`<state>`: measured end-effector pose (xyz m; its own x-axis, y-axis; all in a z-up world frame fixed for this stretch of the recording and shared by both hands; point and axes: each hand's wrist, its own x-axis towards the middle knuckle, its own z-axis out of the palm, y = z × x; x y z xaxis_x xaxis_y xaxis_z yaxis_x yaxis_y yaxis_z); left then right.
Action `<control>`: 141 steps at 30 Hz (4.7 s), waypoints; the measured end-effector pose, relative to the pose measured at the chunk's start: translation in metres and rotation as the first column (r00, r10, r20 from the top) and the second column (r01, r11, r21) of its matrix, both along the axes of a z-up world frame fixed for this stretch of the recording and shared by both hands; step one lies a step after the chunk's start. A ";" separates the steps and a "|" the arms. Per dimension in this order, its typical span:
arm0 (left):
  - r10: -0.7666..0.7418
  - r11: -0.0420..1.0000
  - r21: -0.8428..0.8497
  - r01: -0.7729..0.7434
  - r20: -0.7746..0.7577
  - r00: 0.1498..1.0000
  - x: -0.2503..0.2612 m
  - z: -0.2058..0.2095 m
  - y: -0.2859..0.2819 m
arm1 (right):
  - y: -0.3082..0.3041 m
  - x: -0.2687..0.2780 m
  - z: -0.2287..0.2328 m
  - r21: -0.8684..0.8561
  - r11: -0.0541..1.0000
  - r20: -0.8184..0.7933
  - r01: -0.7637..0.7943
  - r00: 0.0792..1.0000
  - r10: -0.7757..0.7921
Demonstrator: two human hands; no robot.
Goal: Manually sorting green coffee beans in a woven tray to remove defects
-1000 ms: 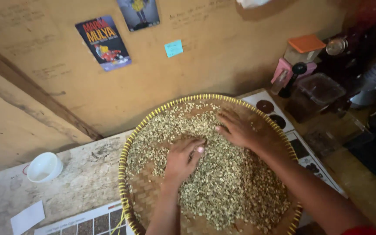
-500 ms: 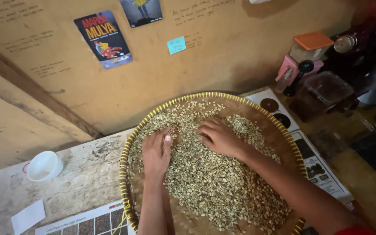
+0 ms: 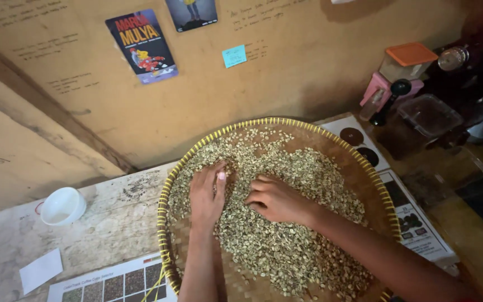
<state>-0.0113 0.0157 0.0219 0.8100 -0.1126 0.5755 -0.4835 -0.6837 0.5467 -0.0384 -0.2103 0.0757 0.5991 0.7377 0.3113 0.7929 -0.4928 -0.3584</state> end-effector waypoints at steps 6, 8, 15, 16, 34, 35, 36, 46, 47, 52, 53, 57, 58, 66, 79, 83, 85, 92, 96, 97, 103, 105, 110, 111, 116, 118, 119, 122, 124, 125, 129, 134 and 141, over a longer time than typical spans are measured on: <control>-0.007 1.000 0.002 0.007 0.008 1.000 0.003 0.002 0.001 | -0.005 0.015 -0.033 -0.015 0.999 -0.029 0.029 0.999 -0.029; -0.010 1.000 -0.013 0.010 -0.003 1.000 0.002 0.001 0.000 | -0.006 0.012 -0.023 -0.007 0.999 -0.065 0.037 0.997 -0.038; -0.019 0.998 -0.055 0.018 -0.011 1.000 0.002 0.001 0.001 | 0.004 0.012 -0.027 0.061 0.998 -0.041 0.027 0.999 -0.025; -0.018 0.998 -0.055 0.017 -0.011 1.000 0.002 0.001 0.001 | 0.006 0.011 -0.026 0.061 0.998 -0.041 0.026 0.999 -0.024; 0.008 0.998 -0.056 -0.011 -0.041 0.999 0.001 0.000 -0.001 | 0.012 0.007 -0.006 -0.040 0.999 0.004 -0.012 1.000 0.012; 0.009 0.998 -0.061 -0.012 -0.050 0.999 0.002 -0.001 -0.001 | 0.012 0.008 -0.010 -0.054 0.998 -0.001 -0.007 1.000 0.007; 0.010 0.998 -0.066 -0.014 -0.060 0.998 0.003 -0.002 -0.001 | 0.012 0.009 -0.014 -0.069 0.998 -0.006 -0.002 1.000 0.002; 0.009 0.997 -0.075 -0.009 0.002 1.000 0.006 -0.008 -0.001 | 0.000 0.022 -0.057 0.086 0.995 -0.180 0.045 0.983 -0.029; 0.010 0.997 -0.078 -0.012 -0.020 1.000 0.006 -0.009 0.000 | -0.001 0.020 -0.050 0.178 0.979 -0.325 0.099 0.945 -0.037; -0.068 0.989 -0.132 0.061 -0.042 0.997 -0.003 0.017 0.001 | -0.039 0.000 -0.002 0.350 0.898 -0.574 0.267 0.819 -0.020; -0.066 0.990 -0.126 0.061 -0.033 0.997 -0.003 0.018 0.001 | -0.055 -0.003 0.007 0.358 0.887 -0.564 0.292 0.825 -0.045; -0.067 0.990 -0.124 0.065 -0.009 0.998 -0.006 0.023 -0.002 | -0.150 -0.025 0.026 0.218 0.810 -0.472 0.545 0.785 -0.401; -0.082 0.988 -0.130 0.080 -0.009 0.997 -0.007 0.024 -0.002 | -0.194 -0.030 0.009 0.213 0.802 -0.471 0.558 0.778 -0.416; -0.042 0.992 -0.125 0.028 -0.114 0.993 -0.015 0.035 -0.005 | -0.365 -0.075 0.019 -0.481 0.090 0.258 0.872 0.239 -0.936; 0.010 0.982 -0.184 -0.030 -0.109 0.994 -0.010 0.011 0.014 | -0.043 -0.136 -0.031 -0.232 0.970 -0.406 0.074 0.899 -0.166; 0.037 0.988 -0.147 -0.052 -0.100 0.994 -0.008 0.005 0.016 | -0.004 -0.136 -0.058 -0.321 0.934 0.163 -0.154 0.963 0.215; 0.064 0.988 -0.130 -0.080 -0.122 0.990 -0.009 0.009 0.016 | 0.005 -0.112 -0.069 -0.374 0.924 0.260 -0.081 0.947 0.188; 0.068 0.986 -0.148 -0.081 -0.087 0.994 -0.006 0.010 0.021 | 0.008 -0.081 -0.009 -0.456 0.842 0.141 0.289 0.957 -0.252; 0.067 0.980 -0.180 -0.079 -0.072 0.995 -0.004 0.021 0.025 | 0.048 -0.127 -0.045 -0.176 0.980 -0.024 -0.090 0.996 0.088; 0.063 0.981 -0.180 -0.076 -0.074 0.995 -0.008 0.023 0.026 | 0.059 -0.133 -0.045 -0.177 0.980 -0.026 -0.087 0.996 0.084; 0.161 0.965 -0.211 -0.155 0.009 0.987 -0.012 0.024 0.034 | 0.128 -0.093 -0.040 -0.574 0.803 0.081 -0.160 0.965 0.250; 0.165 0.953 -0.256 -0.165 -0.021 0.986 -0.017 0.028 0.038 | 0.138 -0.062 -0.020 -0.596 0.787 -0.221 -0.162 0.975 0.034; 0.143 0.956 -0.256 -0.140 -0.009 0.990 -0.008 0.010 0.043 | 0.080 -0.002 -0.052 -0.169 0.983 -0.056 0.071 0.995 -0.082; 0.143 0.957 -0.256 -0.139 -0.003 0.990 -0.009 0.008 0.044 | 0.062 0.004 -0.046 -0.212 0.970 -0.100 0.116 0.985 -0.140; 0.157 0.953 -0.255 -0.163 -0.044 0.987 0.004 -0.012 0.043 | -0.002 -0.015 -0.022 -0.395 0.879 0.065 0.266 0.963 -0.262; 0.153 0.950 -0.268 -0.162 -0.056 0.987 0.002 -0.008 0.041 | -0.023 -0.024 -0.026 -0.438 0.854 0.075 0.283 0.957 -0.279; 0.139 0.960 -0.239 -0.148 -0.051 0.989 -0.001 -0.002 0.039 | -0.030 -0.031 -0.020 -0.377 0.900 -0.006 0.220 0.971 -0.240; 0.126 0.967 -0.219 -0.133 -0.043 0.991 -0.001 0.000 0.035 | -0.053 -0.044 -0.001 -0.233 0.949 -0.096 0.214 0.966 -0.241; 0.131 0.963 -0.231 -0.138 -0.044 0.990 0.002 -0.006 0.032 | -0.071 -0.046 0.001 -0.160 0.951 -0.115 0.263 0.952 -0.283; 0.129 0.969 -0.206 -0.136 -0.047 0.990 0.003 -0.010 0.030 | -0.081 -0.045 -0.003 -0.160 0.921 -0.072 0.356 0.926 -0.370; 0.111 0.989 -0.102 -0.111 -0.005 0.994 0.005 -0.015 0.019 | -0.094 -0.047 -0.040 -0.178 0.863 0.109 0.473 0.881 -0.461; 0.079 0.994 -0.066 -0.081 -0.026 0.997 0.001 -0.011 0.016 | -0.063 -0.078 0.002 -0.192 0.954 -0.106 0.231 0.961 -0.255; 0.056 0.993 -0.102 -0.060 -0.045 0.997 -0.008 0.008 0.006 | -0.107 -0.053 -0.030 0.034 0.948 -0.020 0.318 0.948 -0.317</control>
<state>-0.0195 0.0219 0.0299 0.8371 -0.0066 0.5470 -0.4198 -0.6489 0.6346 -0.0918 -0.3176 0.0460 0.8050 0.4971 0.3238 0.5923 -0.7045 -0.3911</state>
